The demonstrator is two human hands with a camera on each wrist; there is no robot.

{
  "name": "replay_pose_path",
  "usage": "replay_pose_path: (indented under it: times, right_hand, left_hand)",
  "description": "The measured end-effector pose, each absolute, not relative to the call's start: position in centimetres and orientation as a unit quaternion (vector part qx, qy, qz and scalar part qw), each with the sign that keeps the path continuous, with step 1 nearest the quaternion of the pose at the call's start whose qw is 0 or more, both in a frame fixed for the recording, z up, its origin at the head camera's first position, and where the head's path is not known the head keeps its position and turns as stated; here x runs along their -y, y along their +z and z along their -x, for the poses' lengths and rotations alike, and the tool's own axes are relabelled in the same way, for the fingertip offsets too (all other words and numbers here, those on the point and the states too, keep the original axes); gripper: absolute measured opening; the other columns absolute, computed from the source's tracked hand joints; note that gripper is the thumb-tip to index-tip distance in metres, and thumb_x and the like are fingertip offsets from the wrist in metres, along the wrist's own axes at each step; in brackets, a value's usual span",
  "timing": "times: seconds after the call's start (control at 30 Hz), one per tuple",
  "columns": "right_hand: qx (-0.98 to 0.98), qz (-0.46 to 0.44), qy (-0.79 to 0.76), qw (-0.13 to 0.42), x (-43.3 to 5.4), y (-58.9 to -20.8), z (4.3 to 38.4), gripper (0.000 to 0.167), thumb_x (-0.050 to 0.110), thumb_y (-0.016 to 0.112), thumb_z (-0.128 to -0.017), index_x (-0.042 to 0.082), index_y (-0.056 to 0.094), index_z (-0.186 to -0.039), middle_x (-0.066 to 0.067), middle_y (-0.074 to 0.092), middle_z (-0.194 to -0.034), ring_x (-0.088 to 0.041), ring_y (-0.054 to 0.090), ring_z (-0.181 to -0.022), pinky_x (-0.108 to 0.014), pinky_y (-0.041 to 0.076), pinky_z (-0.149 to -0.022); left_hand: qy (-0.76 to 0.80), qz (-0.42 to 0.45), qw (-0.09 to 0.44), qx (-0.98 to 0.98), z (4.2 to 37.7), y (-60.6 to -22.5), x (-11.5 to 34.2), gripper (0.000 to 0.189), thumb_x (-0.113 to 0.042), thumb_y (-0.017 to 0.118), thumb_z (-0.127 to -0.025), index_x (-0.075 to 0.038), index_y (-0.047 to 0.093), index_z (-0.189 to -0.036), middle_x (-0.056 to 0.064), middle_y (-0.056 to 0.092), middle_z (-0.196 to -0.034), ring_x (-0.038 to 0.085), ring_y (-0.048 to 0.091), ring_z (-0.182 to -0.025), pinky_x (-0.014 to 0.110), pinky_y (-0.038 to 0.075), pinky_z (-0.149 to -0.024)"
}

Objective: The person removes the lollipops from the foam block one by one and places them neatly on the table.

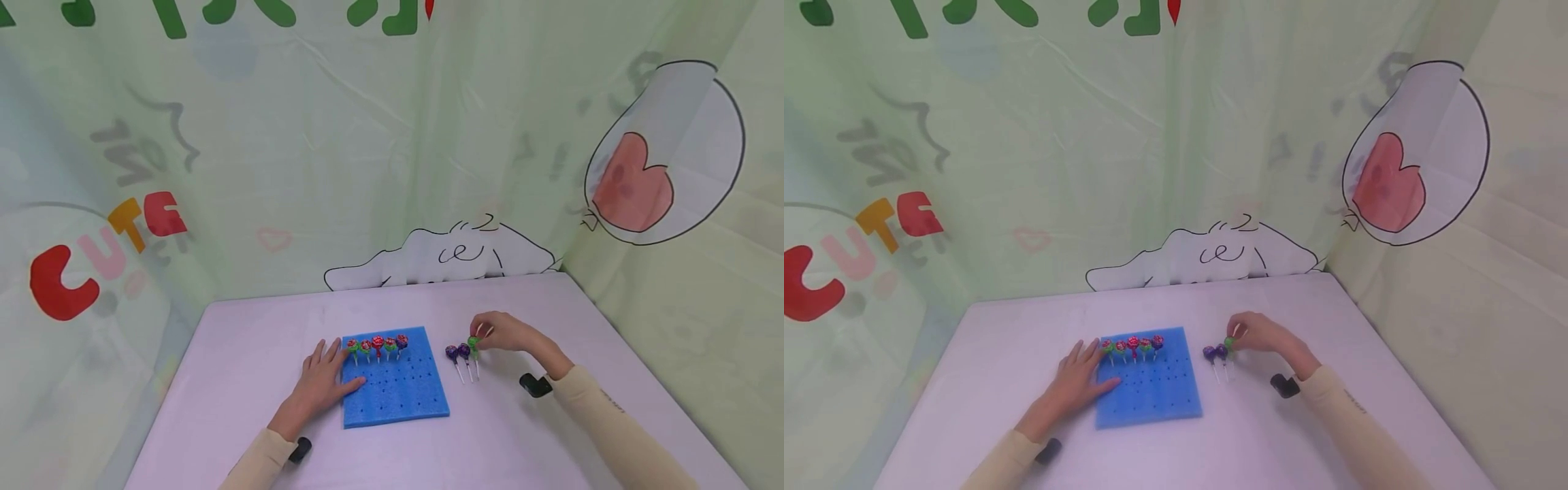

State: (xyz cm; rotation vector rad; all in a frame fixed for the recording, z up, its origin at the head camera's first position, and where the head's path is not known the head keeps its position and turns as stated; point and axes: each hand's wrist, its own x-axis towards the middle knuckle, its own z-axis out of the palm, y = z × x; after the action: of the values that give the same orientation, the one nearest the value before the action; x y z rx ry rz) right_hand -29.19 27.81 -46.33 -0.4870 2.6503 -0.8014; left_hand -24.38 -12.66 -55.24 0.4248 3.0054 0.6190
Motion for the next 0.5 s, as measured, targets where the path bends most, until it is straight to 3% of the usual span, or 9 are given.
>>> replay_pose_path:
  times: [0.5]
  right_hand:
    - [-0.948, 0.147, -0.206, 0.195, -28.0, -47.7, 30.3, 0.013, 0.005, 0.074, -0.083, 0.007, 0.068, -0.094, -0.009, 0.069, -0.097, -0.020, 0.061, -0.084, -0.037, 0.054, -0.073]
  left_hand:
    - [0.209, -0.143, 0.019, -0.967, 24.4, -55.4, 12.7, 0.080, -0.065, 0.062, -0.089, -0.015, 0.047, -0.150, 0.016, 0.030, -0.164, 0.045, 0.015, -0.154, 0.065, 0.021, -0.119]
